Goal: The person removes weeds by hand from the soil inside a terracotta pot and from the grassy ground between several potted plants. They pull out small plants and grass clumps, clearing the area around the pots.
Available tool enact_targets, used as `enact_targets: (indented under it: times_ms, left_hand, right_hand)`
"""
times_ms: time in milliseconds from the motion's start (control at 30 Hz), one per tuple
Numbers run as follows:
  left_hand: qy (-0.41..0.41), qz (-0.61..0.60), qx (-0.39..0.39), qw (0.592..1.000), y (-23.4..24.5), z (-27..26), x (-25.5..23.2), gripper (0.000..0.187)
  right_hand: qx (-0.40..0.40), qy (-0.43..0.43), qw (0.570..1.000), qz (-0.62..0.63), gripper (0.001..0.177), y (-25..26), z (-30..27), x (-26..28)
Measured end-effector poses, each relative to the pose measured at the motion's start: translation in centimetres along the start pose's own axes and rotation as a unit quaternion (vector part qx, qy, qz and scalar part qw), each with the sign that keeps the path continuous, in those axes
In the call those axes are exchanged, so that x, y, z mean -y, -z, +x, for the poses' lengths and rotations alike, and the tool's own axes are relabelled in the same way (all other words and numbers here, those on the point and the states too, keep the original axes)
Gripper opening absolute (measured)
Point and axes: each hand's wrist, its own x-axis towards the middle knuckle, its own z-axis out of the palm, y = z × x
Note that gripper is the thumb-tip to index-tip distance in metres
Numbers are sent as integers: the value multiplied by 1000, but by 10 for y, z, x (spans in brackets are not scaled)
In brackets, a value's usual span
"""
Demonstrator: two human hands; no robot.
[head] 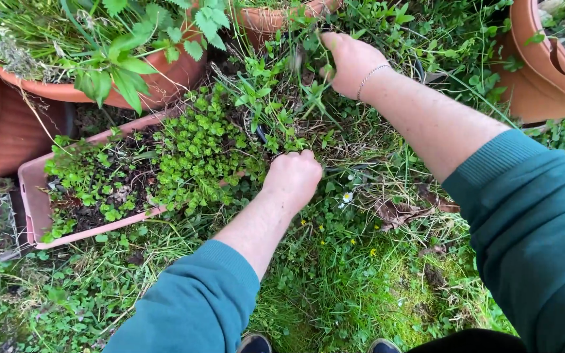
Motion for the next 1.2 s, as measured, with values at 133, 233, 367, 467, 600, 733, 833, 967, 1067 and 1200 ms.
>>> enact_targets:
  times_ms: [133, 233, 367, 467, 600, 733, 833, 967, 1067, 1200]
  left_hand:
    - [4, -3, 4, 1000, 5, -1, -2, 16]
    - [7, -9, 4, 1000, 5, -2, -2, 16]
    - [12, -19, 10, 1000, 4, 0, -3, 17]
    - [14, -12, -3, 1000, -3, 3, -2, 17]
    - [12, -8, 0, 1000, 0, 2, -1, 18]
    - [9, -14, 20, 1000, 6, -2, -1, 20]
    - [7, -12, 25, 1000, 7, -1, -2, 20]
    - [7, -13, 24, 1000, 7, -1, -2, 20]
    - [6, -14, 24, 1000, 8, -1, -2, 21]
    - [4, -10, 19, 1000, 7, -1, -3, 20]
  right_hand:
    - [-2, -13, 1000, 27, 19, -14, 11, -25]
    - [-27, -40, 995, 83, 12, -11, 4, -30]
    - [-62, -5, 991, 115, 80, 0, -12, -19]
    - [-63, -30, 982, 178, 92, -1, -11, 1]
    - [-88, -51, 969, 226, 64, -8, 3, 5]
    - [-122, -75, 931, 334, 32, -5, 5, 8]
    - [-134, -59, 911, 386, 20, -14, 21, -11]
    - [-162, -41, 878, 449, 18, -28, 45, -37]
    - [-138, -52, 874, 463, 22, -13, 25, -30]
    - [-142, -30, 875, 462, 33, -13, 15, -46]
